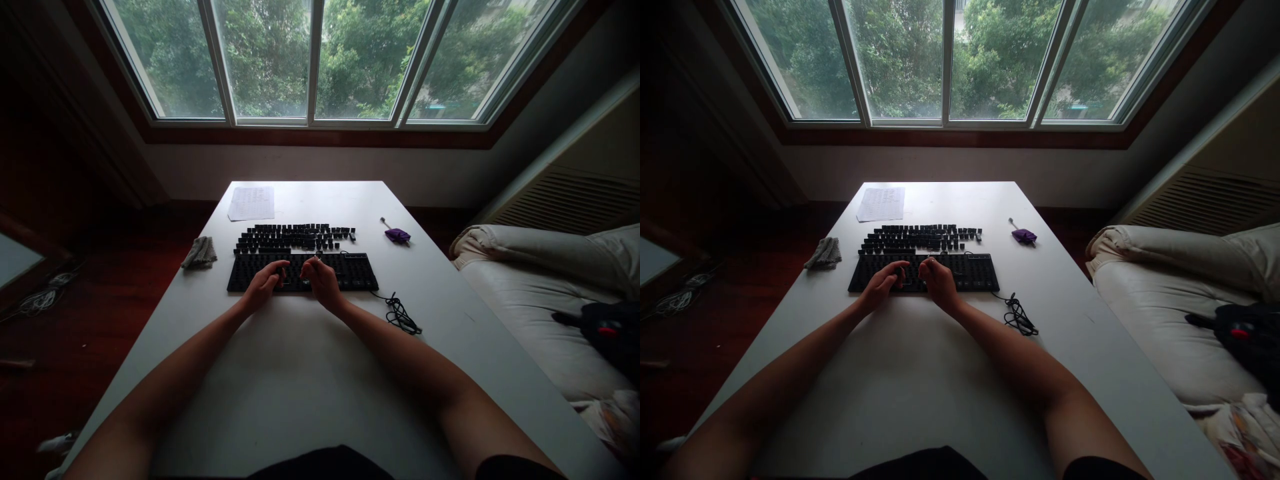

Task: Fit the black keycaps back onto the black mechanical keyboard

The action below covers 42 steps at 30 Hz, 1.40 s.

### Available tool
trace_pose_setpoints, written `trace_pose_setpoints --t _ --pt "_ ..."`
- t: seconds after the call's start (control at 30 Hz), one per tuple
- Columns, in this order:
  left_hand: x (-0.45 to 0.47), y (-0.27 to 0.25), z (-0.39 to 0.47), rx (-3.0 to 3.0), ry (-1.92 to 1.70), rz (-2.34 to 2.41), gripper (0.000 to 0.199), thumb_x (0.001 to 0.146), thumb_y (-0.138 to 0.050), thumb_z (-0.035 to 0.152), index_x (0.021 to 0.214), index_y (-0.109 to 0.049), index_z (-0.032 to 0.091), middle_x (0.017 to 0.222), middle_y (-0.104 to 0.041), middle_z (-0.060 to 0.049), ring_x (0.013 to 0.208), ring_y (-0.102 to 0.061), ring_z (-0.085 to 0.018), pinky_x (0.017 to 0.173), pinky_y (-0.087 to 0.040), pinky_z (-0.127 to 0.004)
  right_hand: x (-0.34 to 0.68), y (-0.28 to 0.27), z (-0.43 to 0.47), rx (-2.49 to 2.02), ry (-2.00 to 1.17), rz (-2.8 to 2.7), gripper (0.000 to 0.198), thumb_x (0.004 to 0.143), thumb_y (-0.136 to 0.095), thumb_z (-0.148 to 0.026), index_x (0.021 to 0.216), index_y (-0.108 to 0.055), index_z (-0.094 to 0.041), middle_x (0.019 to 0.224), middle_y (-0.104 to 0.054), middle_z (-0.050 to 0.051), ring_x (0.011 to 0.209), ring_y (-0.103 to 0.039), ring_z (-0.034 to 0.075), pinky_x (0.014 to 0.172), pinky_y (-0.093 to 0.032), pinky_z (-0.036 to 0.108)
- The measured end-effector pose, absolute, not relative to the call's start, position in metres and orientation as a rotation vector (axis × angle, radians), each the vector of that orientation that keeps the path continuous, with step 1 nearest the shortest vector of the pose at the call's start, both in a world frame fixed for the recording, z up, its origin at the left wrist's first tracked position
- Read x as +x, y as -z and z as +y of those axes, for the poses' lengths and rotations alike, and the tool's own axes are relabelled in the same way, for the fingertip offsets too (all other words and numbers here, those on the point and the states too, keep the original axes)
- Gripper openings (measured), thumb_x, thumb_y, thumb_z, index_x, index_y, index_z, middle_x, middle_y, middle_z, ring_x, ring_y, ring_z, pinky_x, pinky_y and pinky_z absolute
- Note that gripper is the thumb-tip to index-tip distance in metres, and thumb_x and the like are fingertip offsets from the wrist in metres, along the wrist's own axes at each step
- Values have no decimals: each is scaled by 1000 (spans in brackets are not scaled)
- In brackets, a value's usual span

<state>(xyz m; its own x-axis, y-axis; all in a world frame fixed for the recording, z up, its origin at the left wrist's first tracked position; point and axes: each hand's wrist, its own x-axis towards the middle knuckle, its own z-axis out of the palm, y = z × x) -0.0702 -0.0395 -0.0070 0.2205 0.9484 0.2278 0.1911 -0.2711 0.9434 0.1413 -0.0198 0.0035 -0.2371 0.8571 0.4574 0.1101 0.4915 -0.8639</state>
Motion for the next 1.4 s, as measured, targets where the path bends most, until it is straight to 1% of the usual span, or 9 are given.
trace_pose_setpoints --t 0.1,0.27,0.47,0.57,0.7,0.77,0.9,1.17,1.4 --pt "-70 7 -39 1647 -1135 1077 46 88 -42 19 130 -60 18 98 -60 -3 76 -58 -13 76 -52 -28 141 -4 -21 -838 -883 -1743 35 99 -47 -50 86 -60 -20 71 -59 0 63 -52 14 65 -44 27" --pt "-70 9 -38 1640 -1157 1080 45 87 -44 19 129 -62 19 103 -61 -4 76 -60 -12 76 -53 -28 139 -5 -21 -822 -884 -1790 36 99 -47 -50 88 -61 -19 78 -61 1 67 -52 14 67 -43 26" --pt "-68 15 -37 1561 -1130 1043 39 87 -58 24 126 -63 18 111 -67 -8 83 -66 -15 84 -55 -31 140 0 -19 -848 -852 -1864 37 98 -48 -51 86 -64 -19 75 -62 1 66 -52 14 66 -43 25" --pt "-68 15 -38 1562 -1112 1051 40 87 -64 29 125 -64 17 108 -71 -8 84 -69 -17 85 -56 -34 140 3 -18 -853 -831 -1893 35 98 -48 -48 88 -66 -20 76 -64 1 67 -54 15 68 -44 26" --pt "-69 13 -40 1604 -1086 1101 40 90 -64 39 123 -66 16 99 -74 -7 81 -70 -18 82 -57 -33 141 3 -17 -854 -836 -1914 31 97 -49 -45 94 -69 -21 83 -69 3 72 -60 16 72 -46 27" --pt "-70 12 -40 1622 -1083 1116 41 91 -63 42 123 -67 16 96 -74 -7 80 -70 -18 81 -57 -32 141 3 -17 -864 -821 -1934 28 95 -52 -44 97 -69 -22 83 -70 2 71 -60 16 69 -46 26" --pt "-72 12 -39 1661 -1091 1133 42 93 -61 43 123 -67 15 94 -74 -7 82 -69 -19 79 -56 -31 140 6 -17 -915 -755 -1957 24 91 -59 -42 99 -70 -22 75 -66 0 63 -55 14 60 -41 23" --pt "-69 9 -41 1751 -1103 1192 40 93 -59 39 125 -69 18 113 -74 -9 92 -70 -23 83 -57 -34 139 8 -15 -954 -648 -2014 27 87 -66 -43 106 -70 -25 72 -65 -1 61 -53 13 60 -39 23" --pt "-70 9 -40 1760 -1085 1176 40 93 -59 37 126 -69 18 117 -73 -8 103 -69 -26 89 -57 -36 138 6 -17 -978 -540 -2050 23 88 -67 -38 106 -71 -25 78 -69 0 64 -58 15 62 -38 24"
